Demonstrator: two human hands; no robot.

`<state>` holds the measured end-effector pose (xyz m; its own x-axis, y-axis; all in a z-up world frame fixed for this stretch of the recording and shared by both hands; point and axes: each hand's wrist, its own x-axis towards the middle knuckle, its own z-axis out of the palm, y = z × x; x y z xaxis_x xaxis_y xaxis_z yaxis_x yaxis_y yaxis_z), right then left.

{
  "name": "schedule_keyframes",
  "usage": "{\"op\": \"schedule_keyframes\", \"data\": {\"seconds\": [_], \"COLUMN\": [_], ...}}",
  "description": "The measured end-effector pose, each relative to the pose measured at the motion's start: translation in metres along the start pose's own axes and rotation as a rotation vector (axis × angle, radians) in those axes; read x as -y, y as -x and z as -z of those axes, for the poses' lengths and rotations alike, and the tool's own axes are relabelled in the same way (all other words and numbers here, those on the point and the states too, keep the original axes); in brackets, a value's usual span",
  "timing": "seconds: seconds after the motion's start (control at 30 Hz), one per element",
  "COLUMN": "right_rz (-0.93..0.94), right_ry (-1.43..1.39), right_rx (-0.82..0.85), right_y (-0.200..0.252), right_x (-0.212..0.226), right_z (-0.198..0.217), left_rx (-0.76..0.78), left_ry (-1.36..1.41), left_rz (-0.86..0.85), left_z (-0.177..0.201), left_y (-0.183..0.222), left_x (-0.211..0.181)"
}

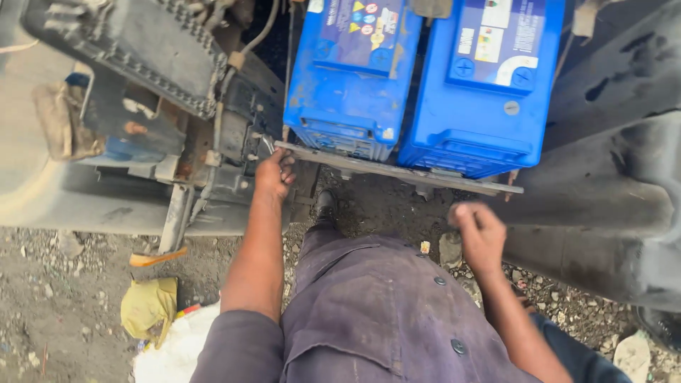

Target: Replacing and securing heavy-duty vehicle batteries on a truck chassis.

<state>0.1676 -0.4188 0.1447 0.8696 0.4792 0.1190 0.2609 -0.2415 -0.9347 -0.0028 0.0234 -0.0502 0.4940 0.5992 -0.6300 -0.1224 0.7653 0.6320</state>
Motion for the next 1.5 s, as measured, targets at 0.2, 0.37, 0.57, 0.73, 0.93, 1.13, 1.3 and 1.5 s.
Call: {"op": "schedule_keyframes", "data": {"seconds": [0.2,0.37,0.57,0.73,0.93,1.13,1.3,1.5], "right_rz": [0.138,0.553,0.591,0.389,0.347,0.352,0.335,0.390], "right_ry": [0.087,0.217,0.504,0.549,0.509,0.517,0.517,0.551], "right_rx": [0.058,-0.096,-0.108,-0.052,-0.033,-0.020,-0.023,-0.051], "right_y": [-0.003,-0.073,-0.140,-0.141,-0.141,-0.142,-0.143,-0.146], "right_x": [0.025,0.118,0.141,0.117,0.112,0.110,0.115,0.125], "right_z": [0.016,0.033,0.015,0.012,0.015,0.016,0.014,0.011], "left_rx": [-0.093,-0.250,-0.147,0.013,-0.123,-0.260,-0.234,-0.317], "left_ry": [-0.446,-0.693,-0.331,-0.087,-0.169,-0.250,-0.228,0.004], "left_rz": [-0.583,-0.621,0.037,0.144,0.109,-0.003,-0.093,0.112], "left_z": [0.002,-0.055,-0.066,-0.034,-0.064,-0.102,-0.107,-0.069], "left_y": [0.000,0.095,0.128,0.076,0.085,0.108,0.105,0.059], "left_x": [0.029,-0.002,-0.018,-0.015,-0.006,0.011,0.016,0.048]}}
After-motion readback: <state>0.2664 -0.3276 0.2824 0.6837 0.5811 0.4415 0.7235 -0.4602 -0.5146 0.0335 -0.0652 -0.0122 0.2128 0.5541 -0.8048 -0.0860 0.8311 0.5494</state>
